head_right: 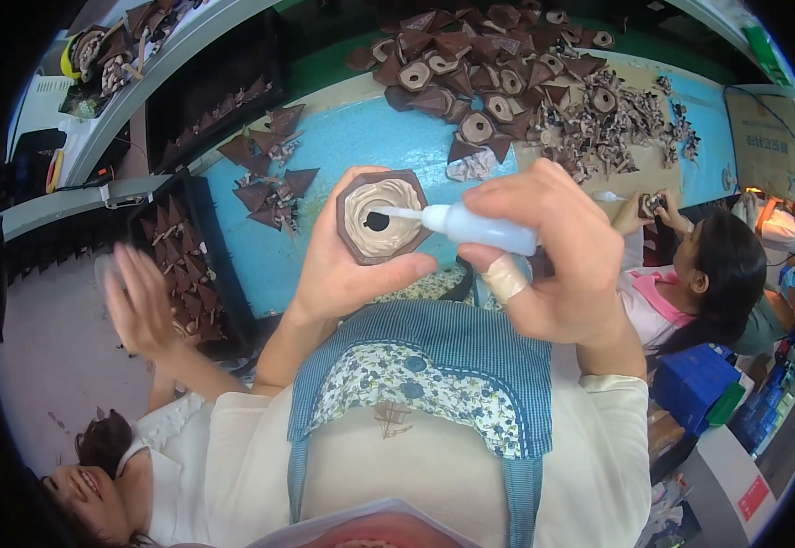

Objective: The person assembles figurines by trimming pieces, applying glue into base openings with a squeeze bottle, and inserting the figurine figures into the bases by hand.

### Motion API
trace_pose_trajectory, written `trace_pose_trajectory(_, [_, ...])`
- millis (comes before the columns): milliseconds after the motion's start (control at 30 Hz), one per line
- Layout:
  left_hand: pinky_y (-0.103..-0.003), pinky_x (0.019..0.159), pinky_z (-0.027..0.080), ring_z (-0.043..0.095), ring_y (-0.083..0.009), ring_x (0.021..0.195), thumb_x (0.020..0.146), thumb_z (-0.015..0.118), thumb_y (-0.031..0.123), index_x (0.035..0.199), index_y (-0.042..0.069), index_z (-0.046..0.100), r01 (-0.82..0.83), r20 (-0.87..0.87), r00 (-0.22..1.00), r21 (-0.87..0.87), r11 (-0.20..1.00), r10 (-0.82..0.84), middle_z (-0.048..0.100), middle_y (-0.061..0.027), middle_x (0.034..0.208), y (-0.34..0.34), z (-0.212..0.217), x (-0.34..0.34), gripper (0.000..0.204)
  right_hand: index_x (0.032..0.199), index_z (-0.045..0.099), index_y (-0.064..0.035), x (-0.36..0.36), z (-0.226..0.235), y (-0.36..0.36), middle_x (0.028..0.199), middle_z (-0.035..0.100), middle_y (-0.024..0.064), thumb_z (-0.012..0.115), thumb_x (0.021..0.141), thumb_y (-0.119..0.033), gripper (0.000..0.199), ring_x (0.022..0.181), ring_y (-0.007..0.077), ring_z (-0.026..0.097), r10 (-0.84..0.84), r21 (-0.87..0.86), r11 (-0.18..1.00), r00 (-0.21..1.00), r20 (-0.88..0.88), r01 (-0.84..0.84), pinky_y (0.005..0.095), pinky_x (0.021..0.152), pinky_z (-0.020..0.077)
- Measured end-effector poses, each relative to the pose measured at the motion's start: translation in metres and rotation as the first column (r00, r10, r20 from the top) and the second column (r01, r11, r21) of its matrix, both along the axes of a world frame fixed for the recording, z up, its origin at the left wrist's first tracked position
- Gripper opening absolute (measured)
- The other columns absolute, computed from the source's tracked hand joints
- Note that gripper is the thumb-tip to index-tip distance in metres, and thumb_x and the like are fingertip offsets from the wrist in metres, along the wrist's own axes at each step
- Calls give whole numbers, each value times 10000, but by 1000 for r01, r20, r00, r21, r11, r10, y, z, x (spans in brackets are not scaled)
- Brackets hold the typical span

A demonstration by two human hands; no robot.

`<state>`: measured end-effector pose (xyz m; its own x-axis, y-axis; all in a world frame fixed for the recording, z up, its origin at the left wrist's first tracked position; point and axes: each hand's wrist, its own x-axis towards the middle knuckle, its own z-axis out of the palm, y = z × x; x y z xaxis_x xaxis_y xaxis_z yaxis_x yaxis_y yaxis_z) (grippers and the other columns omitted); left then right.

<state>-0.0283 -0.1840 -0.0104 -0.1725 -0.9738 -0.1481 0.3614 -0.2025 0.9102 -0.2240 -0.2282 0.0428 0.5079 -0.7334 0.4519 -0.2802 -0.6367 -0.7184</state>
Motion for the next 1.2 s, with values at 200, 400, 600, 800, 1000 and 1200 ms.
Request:
trace_pose_trajectory(200, [-263,802,470,562,-103,912,633,835,116,1087,12,471,50,68,996,61,997,-54,580,-54,989,1,2,-2,591,913,593,31,-11,-14,6,840,639,158,698,651,18,283,731,263,615,-65,121,991,992,107,52,327,639,458])
trace_pose_trajectory(400, [-262,795,469,559,-103,907,630,839,133,1081,11,478,77,149,985,57,995,-85,583,-53,984,2,1,-8,591,924,587,18,-17,-5,9,846,640,167,707,664,-35,290,690,261,580,-16,17,1000,999,-32,17,330,611,425])
trace_pose_trajectory(600, [-262,781,471,558,-104,895,635,834,154,1076,13,486,96,188,976,62,993,-106,588,-53,977,4,0,-12,579,949,580,12,-20,-5,13,857,644,183,713,676,-57,311,682,258,561,-13,-56,998,997,-82,9,335,605,404])
trace_pose_trajectory(800, [-270,754,485,579,-104,856,625,838,163,1059,5,495,86,289,952,43,995,-95,615,-67,937,3,-1,-14,575,940,577,14,-24,-11,16,856,640,189,707,683,-52,295,694,257,568,-36,-28,999,998,-58,34,345,632,402])
trace_pose_trajectory(1000, [-270,759,489,587,-112,855,615,848,183,1061,-1,493,85,327,939,91,992,-110,621,-71,932,4,4,-19,599,939,569,16,-34,-15,21,856,635,192,706,691,-58,292,696,252,573,-68,-26,997,997,-31,67,347,628,395])
trace_pose_trajectory(1200, [-295,759,501,614,-153,876,616,848,189,1086,8,472,64,453,892,-107,992,-9,628,-100,951,12,3,-24,629,949,571,4,-32,-9,26,857,631,177,705,689,-56,299,669,260,552,-63,-107,993,995,-80,55,357,613,387])
